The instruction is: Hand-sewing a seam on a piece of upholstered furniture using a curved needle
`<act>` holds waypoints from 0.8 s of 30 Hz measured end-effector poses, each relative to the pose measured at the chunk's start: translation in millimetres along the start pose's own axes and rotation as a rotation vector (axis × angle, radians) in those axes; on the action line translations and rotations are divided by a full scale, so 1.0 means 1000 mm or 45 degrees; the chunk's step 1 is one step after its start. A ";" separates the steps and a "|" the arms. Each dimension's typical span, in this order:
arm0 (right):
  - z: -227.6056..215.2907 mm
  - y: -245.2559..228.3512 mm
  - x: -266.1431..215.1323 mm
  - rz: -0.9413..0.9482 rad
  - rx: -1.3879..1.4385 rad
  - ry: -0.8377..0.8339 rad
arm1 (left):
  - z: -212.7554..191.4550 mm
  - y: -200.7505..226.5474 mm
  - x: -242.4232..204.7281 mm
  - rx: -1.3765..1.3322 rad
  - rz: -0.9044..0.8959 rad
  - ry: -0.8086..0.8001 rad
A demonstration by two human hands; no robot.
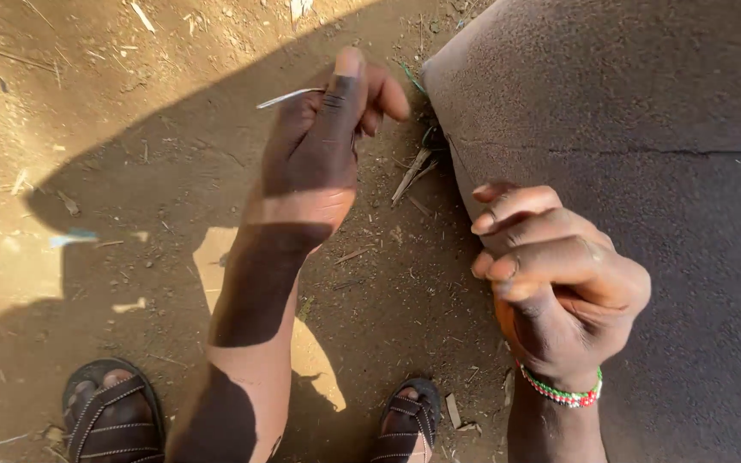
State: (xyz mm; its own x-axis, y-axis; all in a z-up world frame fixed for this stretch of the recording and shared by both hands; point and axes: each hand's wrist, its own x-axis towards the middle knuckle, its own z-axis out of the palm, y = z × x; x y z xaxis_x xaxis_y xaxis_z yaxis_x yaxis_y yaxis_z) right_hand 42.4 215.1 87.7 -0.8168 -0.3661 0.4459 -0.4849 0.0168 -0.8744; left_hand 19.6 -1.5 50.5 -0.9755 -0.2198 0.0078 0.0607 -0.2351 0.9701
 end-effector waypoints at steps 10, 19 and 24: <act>-0.038 0.002 0.019 0.486 -0.009 -0.541 | -0.015 -0.067 0.015 -0.363 -0.512 -0.365; -0.088 0.031 0.036 0.627 -0.042 -0.960 | -0.010 -0.090 0.018 -0.592 -0.798 -0.485; -0.088 0.031 0.036 0.505 0.082 -1.001 | -0.002 -0.083 0.017 -0.610 -0.720 -0.487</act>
State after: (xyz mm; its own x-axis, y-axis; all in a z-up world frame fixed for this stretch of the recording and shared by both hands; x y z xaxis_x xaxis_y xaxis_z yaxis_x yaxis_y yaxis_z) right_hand -30.2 284.6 93.4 -0.4579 -0.8791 -0.1325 -0.1734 0.2345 -0.9565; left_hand -2.0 12.8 -30.6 -0.8852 0.3689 -0.2836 -0.4607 -0.6098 0.6448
